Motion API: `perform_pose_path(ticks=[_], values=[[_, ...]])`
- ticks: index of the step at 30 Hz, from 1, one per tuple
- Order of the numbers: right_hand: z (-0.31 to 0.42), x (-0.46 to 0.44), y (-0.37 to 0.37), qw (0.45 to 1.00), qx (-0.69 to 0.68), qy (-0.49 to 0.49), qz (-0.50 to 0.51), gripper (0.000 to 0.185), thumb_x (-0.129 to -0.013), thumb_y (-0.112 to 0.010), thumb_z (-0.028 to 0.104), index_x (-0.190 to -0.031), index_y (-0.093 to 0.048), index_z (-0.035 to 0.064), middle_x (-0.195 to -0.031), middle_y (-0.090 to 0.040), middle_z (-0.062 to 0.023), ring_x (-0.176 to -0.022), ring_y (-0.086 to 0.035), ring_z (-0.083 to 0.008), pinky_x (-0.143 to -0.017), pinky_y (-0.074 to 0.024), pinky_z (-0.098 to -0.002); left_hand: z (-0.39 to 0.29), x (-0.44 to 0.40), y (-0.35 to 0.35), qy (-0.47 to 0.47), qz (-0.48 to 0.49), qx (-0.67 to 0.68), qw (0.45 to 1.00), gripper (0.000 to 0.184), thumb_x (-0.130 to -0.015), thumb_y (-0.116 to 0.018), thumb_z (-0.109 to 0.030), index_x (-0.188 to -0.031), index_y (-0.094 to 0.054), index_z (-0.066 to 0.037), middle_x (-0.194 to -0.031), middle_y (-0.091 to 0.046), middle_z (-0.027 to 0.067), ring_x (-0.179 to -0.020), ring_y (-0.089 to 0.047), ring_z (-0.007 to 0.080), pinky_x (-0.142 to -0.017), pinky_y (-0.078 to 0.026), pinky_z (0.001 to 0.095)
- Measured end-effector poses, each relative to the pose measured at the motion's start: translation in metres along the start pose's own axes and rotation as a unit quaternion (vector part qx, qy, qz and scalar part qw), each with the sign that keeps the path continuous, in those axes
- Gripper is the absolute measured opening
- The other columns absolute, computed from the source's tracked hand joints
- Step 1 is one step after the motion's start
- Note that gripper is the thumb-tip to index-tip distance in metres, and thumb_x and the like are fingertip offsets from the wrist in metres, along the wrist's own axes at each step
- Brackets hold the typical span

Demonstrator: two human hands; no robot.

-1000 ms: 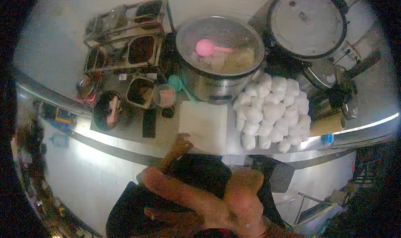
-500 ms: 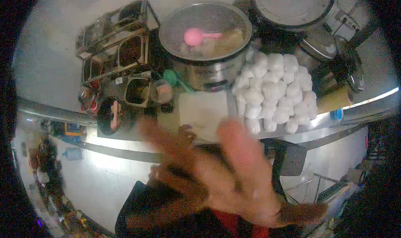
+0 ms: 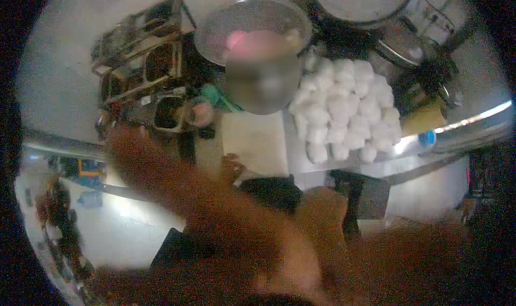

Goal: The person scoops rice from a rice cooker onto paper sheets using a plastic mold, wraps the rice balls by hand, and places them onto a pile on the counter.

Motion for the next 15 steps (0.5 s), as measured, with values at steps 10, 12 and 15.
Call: perform_pose_path(ticks=[10, 12, 15], values=[[-0.226, 0.152, 0.268, 0.599, 0.733, -0.302, 0.117, 0.017, -0.073, -0.071, 0.019, -0.081, -0.064, 0.0054, -0.081, -0.059, -0.0084, -0.08, -0.059, -0.0258, -0.069, -0.0482, -0.0368, 0.023, 0.007, -0.001, -0.001, 0.019, 0.082, 0.996, 0.015, -0.074, -0.073, -0.025, -0.077, -0.07, -0.01, -0.095, -0.064, 0.0075, -0.097, -0.057, 0.0247, -0.084, -0.044, 0.0409], [-0.242, 0.189, 0.276, 0.548, 0.769, -0.285, 0.164, 0.017, -0.074, -0.071, 0.022, -0.08, -0.064, 0.007, -0.083, -0.058, -0.008, -0.086, -0.059, -0.0278, -0.07, -0.0491, -0.0392, 0.0, 0.002, 0.024, 0.045, 0.037, 0.131, 0.99, 0.016, -0.075, -0.073, -0.026, -0.077, -0.07, -0.01, -0.094, -0.064, 0.0068, -0.098, -0.057, 0.0238, -0.084, -0.044, 0.0397], [-0.255, 0.207, 0.289, 0.451, 0.789, -0.339, 0.242, 0.018, -0.077, -0.067, 0.026, -0.079, -0.065, 0.0087, -0.088, -0.057, -0.0079, -0.091, -0.057, -0.0273, -0.072, -0.0496, -0.04, -0.005, 0.003, 0.028, 0.099, 0.075, 0.093, 0.988, 0.017, -0.075, -0.072, -0.028, -0.077, -0.071, -0.011, -0.095, -0.065, 0.0063, -0.097, -0.058, 0.0224, -0.084, -0.045, 0.038]])
Point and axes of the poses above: each hand's wrist, its own x-axis away from the middle knuckle, its own y-axis out of the back of the hand, z = x × y, the point moved 3 cm from there along -x, towards the middle knuckle
